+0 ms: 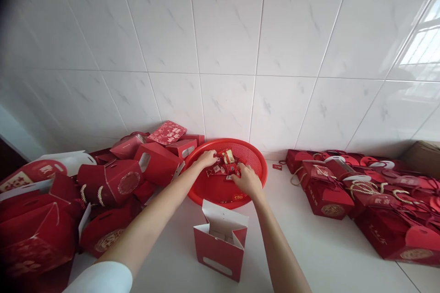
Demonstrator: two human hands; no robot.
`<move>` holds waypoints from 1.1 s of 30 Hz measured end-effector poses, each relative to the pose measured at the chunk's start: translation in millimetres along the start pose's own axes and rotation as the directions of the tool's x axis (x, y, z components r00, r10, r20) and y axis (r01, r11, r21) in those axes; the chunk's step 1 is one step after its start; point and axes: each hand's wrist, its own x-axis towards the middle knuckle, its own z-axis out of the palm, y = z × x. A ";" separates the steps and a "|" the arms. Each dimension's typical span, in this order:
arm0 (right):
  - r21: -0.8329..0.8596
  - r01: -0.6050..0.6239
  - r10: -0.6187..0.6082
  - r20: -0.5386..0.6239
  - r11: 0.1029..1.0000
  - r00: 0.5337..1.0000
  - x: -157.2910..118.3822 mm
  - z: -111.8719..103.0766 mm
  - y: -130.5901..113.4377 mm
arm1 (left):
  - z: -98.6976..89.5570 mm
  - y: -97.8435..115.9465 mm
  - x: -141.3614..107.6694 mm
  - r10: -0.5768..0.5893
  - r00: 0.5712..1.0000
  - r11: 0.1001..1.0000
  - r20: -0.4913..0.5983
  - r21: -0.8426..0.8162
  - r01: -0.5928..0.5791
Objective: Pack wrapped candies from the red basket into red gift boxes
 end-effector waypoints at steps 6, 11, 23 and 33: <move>0.090 0.014 -0.010 -0.038 0.996 0.999 2.4 3.3 3.4 | 1.2 9.4 -1.1 0.047 0.992 0.993 0.119 0.100 -0.059; 0.157 -0.001 0.004 -0.019 0.988 1.000 3.5 1.8 2.1 | -1.3 13.2 -0.1 0.061 0.987 0.988 0.146 0.132 -0.081; 0.385 0.011 0.021 -0.077 0.923 0.997 11.8 2.3 7.3 | -7.1 10.1 0.4 0.176 0.976 0.984 0.128 -0.003 -0.178; 0.563 -0.053 0.184 -0.178 0.824 0.967 20.7 2.4 15.4 | -14.3 27.7 -2.2 0.288 0.957 0.956 -0.039 0.077 -0.285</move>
